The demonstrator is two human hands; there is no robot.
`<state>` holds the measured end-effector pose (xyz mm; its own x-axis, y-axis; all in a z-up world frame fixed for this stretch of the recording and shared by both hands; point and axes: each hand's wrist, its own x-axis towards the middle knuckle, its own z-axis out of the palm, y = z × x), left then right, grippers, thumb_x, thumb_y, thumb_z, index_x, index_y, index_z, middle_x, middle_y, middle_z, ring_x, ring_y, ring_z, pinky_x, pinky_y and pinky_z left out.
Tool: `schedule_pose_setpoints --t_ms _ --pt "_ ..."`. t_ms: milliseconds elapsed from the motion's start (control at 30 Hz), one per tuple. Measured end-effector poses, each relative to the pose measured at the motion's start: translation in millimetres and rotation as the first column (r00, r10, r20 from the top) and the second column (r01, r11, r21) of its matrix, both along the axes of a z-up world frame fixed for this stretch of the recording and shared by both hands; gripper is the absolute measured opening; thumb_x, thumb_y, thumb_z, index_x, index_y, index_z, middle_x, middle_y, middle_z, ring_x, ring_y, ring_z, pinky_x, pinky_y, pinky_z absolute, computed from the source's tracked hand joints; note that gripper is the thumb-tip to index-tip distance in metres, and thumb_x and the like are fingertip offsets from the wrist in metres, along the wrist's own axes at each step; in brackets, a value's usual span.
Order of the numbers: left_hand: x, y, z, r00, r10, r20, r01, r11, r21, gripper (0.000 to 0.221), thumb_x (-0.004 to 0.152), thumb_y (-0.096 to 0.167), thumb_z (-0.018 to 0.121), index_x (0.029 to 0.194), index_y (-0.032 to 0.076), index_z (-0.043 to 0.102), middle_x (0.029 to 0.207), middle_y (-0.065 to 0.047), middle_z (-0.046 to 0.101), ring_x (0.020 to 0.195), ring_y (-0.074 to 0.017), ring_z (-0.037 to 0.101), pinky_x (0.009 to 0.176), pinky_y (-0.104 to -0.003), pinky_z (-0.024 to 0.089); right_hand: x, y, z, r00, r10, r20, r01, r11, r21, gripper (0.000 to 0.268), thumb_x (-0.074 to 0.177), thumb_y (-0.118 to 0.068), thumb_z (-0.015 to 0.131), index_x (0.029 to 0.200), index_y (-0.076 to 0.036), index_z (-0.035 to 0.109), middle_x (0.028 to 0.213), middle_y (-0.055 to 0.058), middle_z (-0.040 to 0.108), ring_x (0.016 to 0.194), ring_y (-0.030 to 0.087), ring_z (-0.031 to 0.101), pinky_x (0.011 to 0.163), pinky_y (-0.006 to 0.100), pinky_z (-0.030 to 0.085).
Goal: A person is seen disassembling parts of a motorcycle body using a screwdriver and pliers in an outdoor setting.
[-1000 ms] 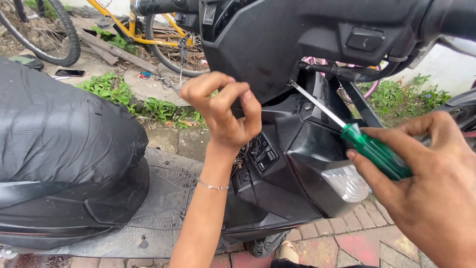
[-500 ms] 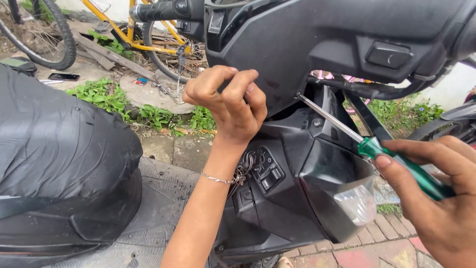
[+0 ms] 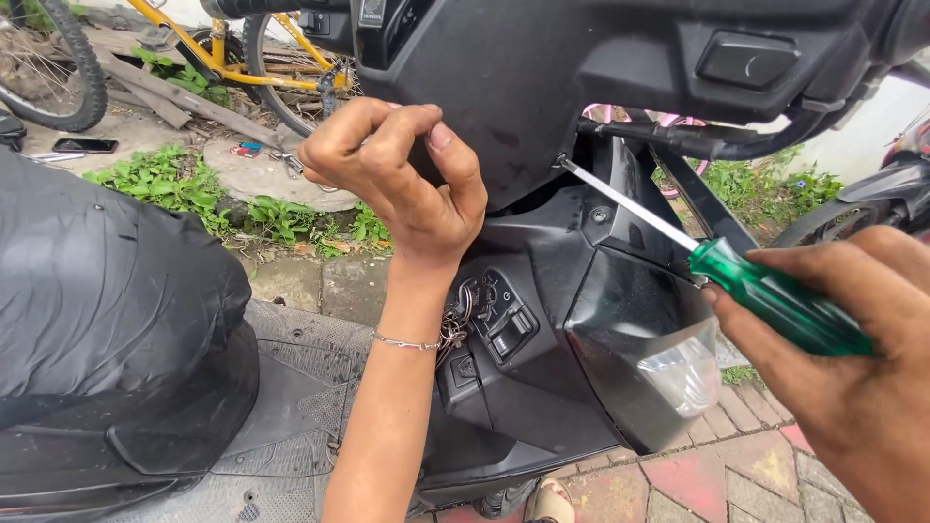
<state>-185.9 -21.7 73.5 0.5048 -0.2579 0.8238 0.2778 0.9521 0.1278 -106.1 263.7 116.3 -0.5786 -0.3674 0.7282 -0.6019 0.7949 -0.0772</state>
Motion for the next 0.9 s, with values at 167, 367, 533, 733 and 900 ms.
schedule_pose_setpoints --t_ms 167,367,533,733,900 --pt "1 -1 0 1.0 0.002 0.008 -0.002 1.0 0.001 0.012 0.103 0.018 0.042 0.104 0.014 0.053 0.103 -0.007 0.047 0.095 -0.0242 0.046 0.089 -0.045 0.031 3 -15 9 0.999 -0.017 -0.035 0.019 0.998 0.052 0.028 0.094 -0.02 0.084 0.114 -0.001 0.08 0.078 0.013 0.065 0.072 0.025 0.061 0.068 0.037 0.044" --pt "0 -2 -1 1.0 -0.009 0.027 0.009 1.0 -0.002 0.01 0.101 0.018 0.044 0.104 0.015 0.053 0.103 -0.007 0.048 0.095 -0.0253 0.047 0.089 -0.045 0.03 -4 -23 29 0.897 0.143 0.418 0.03 0.924 -0.381 0.018 0.107 -0.006 0.057 0.121 0.006 0.058 0.067 0.032 0.069 0.027 0.033 0.041 0.03 0.038 0.034" --pt "2 -6 -1 0.999 -0.011 0.045 0.015 0.996 -0.086 0.012 0.103 0.016 0.041 0.104 0.014 0.053 0.101 -0.007 0.049 0.094 -0.0269 0.047 0.087 -0.044 0.033 -5 1 11 0.993 0.04 0.115 -0.046 0.998 0.053 0.059 0.061 -0.025 0.095 0.109 -0.007 0.065 0.11 0.012 0.048 0.099 0.02 0.051 0.078 0.031 0.055" --pt "-2 -6 -4 0.998 -0.005 0.067 0.009 0.998 -0.06 0.011 0.099 0.013 0.045 0.104 0.016 0.054 0.1 -0.005 0.049 0.097 -0.0252 0.047 0.089 -0.045 0.03 12 -1 8 0.984 0.17 -0.054 -0.172 0.984 -0.042 0.055 0.089 0.003 0.08 0.14 0.016 0.064 0.122 0.03 0.057 0.112 0.035 0.068 0.107 0.041 0.055" --pt "0 -5 -5 0.996 -0.001 0.088 0.005 0.999 -0.047 0.011 0.101 0.016 0.043 0.104 0.016 0.054 0.1 -0.005 0.049 0.096 -0.0257 0.046 0.088 -0.045 0.029 13 -2 3 0.987 0.132 -0.095 -0.131 0.991 0.018 0.035 0.099 -0.007 0.075 0.131 0.006 0.072 0.113 0.022 0.066 0.104 0.032 0.063 0.094 0.041 0.049"
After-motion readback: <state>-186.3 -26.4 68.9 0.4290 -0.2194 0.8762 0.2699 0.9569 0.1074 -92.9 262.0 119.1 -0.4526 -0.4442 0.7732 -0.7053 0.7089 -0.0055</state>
